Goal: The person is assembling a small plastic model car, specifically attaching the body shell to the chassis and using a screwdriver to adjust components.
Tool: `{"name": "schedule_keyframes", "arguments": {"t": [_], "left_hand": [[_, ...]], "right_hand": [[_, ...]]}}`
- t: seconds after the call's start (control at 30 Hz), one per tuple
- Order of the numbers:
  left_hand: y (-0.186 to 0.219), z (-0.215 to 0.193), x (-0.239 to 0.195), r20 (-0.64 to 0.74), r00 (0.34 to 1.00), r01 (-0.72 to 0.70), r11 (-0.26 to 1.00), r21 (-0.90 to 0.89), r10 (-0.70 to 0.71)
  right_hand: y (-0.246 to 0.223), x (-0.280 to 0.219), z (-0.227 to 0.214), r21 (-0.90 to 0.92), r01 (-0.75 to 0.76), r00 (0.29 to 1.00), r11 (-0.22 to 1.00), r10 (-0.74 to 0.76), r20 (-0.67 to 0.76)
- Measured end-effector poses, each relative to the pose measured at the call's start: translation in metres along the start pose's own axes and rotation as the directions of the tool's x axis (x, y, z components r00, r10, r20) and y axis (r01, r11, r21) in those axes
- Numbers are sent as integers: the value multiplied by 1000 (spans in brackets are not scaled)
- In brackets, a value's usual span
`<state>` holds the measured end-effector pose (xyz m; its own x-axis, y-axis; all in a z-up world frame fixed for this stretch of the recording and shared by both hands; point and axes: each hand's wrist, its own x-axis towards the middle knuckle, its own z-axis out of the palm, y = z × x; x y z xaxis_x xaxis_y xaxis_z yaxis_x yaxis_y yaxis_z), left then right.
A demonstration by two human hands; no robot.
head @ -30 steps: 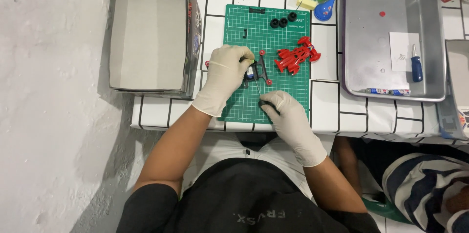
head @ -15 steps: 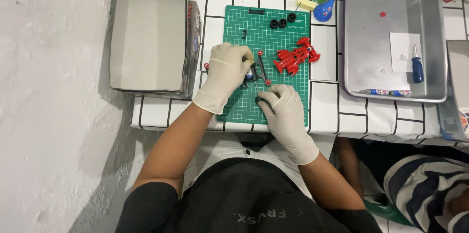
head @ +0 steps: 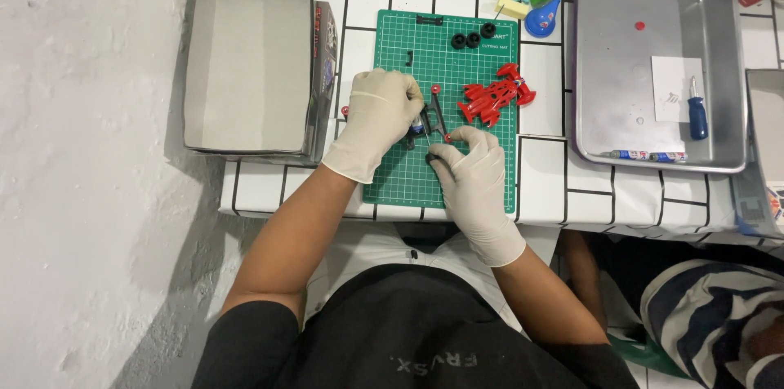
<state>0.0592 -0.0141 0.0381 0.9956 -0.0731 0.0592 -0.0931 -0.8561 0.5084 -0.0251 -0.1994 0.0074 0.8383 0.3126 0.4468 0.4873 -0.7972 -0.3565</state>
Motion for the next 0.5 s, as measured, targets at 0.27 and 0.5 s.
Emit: {"name": "schedule_keyframes", "arguments": {"t": [0.27,0.5], "left_hand": [[1,1,7,37,999,1,1000,13,-1],[-2,5,12,64,998,9,1000,25,-11]], "right_hand": [[1,5,3,-30,24,1000,999,-24,12],[3,4,6,-39,38,999,999,-37,6]]}}
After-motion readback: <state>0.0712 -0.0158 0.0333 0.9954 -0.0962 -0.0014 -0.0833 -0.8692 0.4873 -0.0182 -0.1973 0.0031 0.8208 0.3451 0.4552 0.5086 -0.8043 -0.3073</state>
